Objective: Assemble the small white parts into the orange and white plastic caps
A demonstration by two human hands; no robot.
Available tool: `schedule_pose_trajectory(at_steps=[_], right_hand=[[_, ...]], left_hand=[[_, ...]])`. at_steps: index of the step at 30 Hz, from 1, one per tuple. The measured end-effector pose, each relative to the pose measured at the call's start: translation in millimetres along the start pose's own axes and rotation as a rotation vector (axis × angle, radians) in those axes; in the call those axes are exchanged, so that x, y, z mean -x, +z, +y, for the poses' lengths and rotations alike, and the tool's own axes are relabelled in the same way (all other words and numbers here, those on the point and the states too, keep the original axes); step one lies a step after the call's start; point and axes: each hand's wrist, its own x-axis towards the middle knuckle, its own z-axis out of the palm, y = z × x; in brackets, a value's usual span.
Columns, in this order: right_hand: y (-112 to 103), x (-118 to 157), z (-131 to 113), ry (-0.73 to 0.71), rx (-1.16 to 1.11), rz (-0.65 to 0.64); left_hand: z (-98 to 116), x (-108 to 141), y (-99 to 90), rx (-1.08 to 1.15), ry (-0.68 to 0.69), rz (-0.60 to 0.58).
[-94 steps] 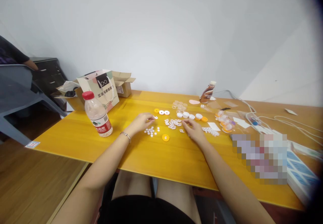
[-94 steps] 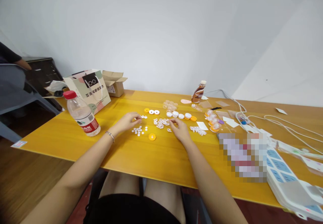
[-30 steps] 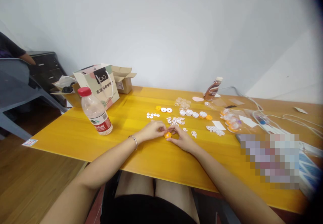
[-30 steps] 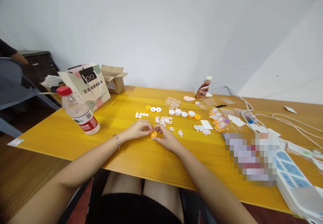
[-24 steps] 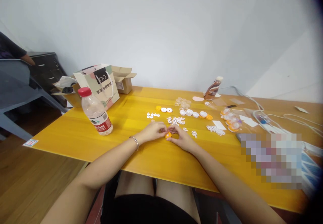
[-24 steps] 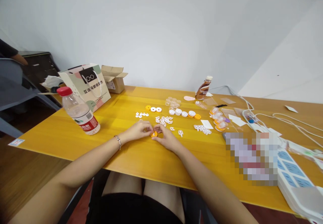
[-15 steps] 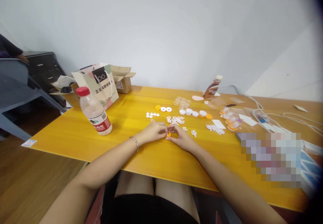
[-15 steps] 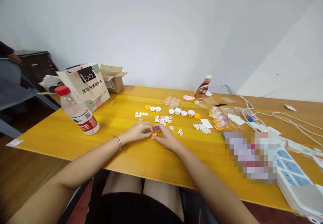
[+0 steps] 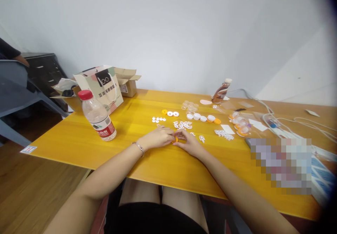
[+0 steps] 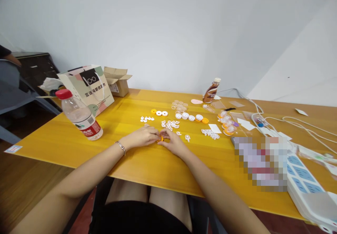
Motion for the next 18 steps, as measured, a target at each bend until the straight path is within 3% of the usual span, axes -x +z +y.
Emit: schedule_pose_trajectory(at_steps=[11,18], right_hand=[[-6.6,1.6,-8.5,-0.015,0.272,0.001],[-7.9,3.3,-8.7,0.002,0.311,0.043]], left_hand=[[-5.6,2.9,-0.4,0.179,-0.093,0.03],[-7.9,3.8,-3.8,0.265,-0.143,-0.016]])
